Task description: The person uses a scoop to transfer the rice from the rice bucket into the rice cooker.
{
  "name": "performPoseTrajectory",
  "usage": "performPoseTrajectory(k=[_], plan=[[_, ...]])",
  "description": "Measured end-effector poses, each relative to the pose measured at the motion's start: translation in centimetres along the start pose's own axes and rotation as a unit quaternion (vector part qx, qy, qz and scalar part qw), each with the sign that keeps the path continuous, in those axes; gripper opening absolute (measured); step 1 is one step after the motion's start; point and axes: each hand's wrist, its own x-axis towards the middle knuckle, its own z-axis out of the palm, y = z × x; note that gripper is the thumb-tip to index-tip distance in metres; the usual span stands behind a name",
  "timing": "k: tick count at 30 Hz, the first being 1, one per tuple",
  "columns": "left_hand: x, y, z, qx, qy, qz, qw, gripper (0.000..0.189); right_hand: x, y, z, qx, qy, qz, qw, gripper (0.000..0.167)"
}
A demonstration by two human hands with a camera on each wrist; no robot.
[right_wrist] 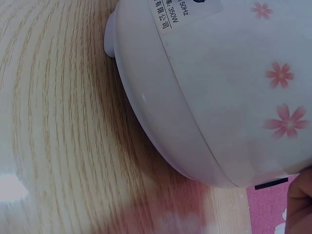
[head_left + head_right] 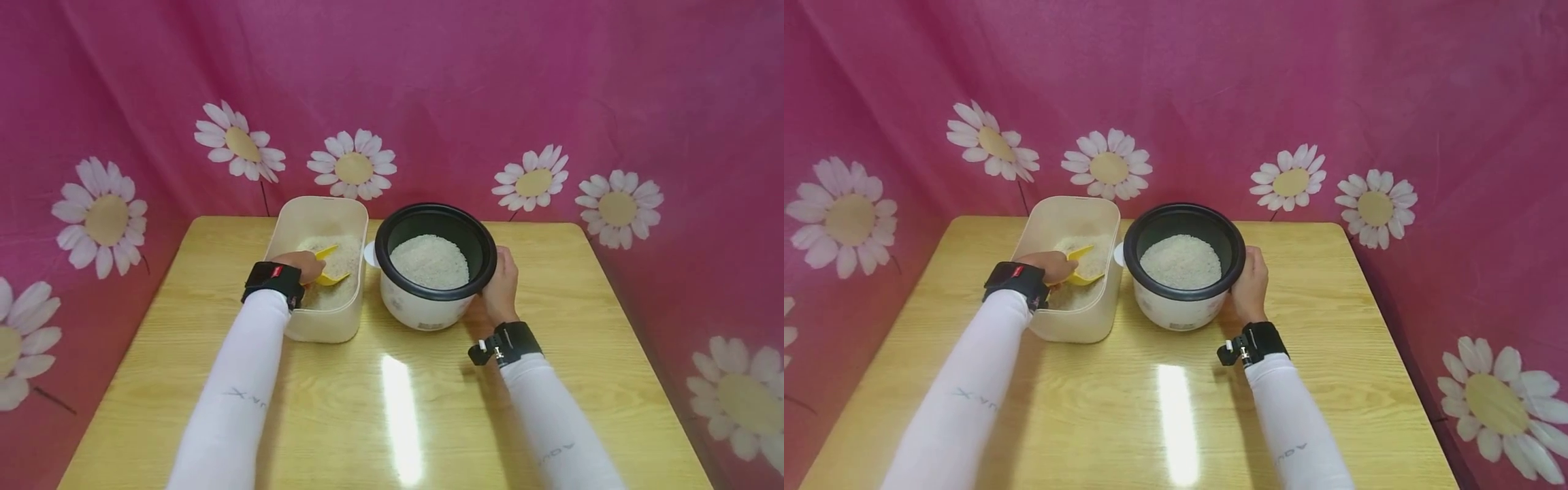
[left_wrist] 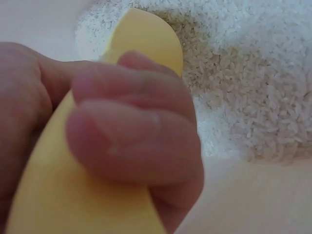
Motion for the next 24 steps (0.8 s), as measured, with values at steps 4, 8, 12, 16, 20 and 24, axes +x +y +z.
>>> performPoseTrajectory(k=[4, 8, 12, 16, 20, 24], plan=[[0.16, 0.09, 0.02, -0.001, 0.003, 0.003, 1.0, 0.048, 0.11, -0.22, -0.22, 0.011, -0.005, 0.007, 0.9999, 0.031], [0.34, 0.1, -0.02, -0.005, -0.002, -0.005, 1.0, 0.048, 0.11, -0.28, -0.3, 0.013, -0.007, 0.013, 0.9998, 0.029], [0.95, 0.0, -0.04, -0.001, -0.003, -0.001, 1.0, 0.048, 0.09, -0.1, -0.39, 0.01, 0.002, 0.011, 0.9999, 0.029], [1.07, -0.11, 0.01, 0.005, 0.001, 0.003, 1.0, 0.048, 0.15, -0.01, -0.3, 0.014, 0.001, 0.009, 0.9999, 0.029], [0.81, -0.27, 0.19, -0.002, 0.0, -0.002, 1.0, 0.048, 0.17, 0.03, 0.0, 0.008, -0.006, 0.01, 0.9999, 0.029], [0.14, -0.1, 0.21, -0.004, 0.005, -0.005, 1.0, 0.047, 0.1, 0.17, 0.17, 0.005, 0.002, 0.006, 1.0, 0.028]])
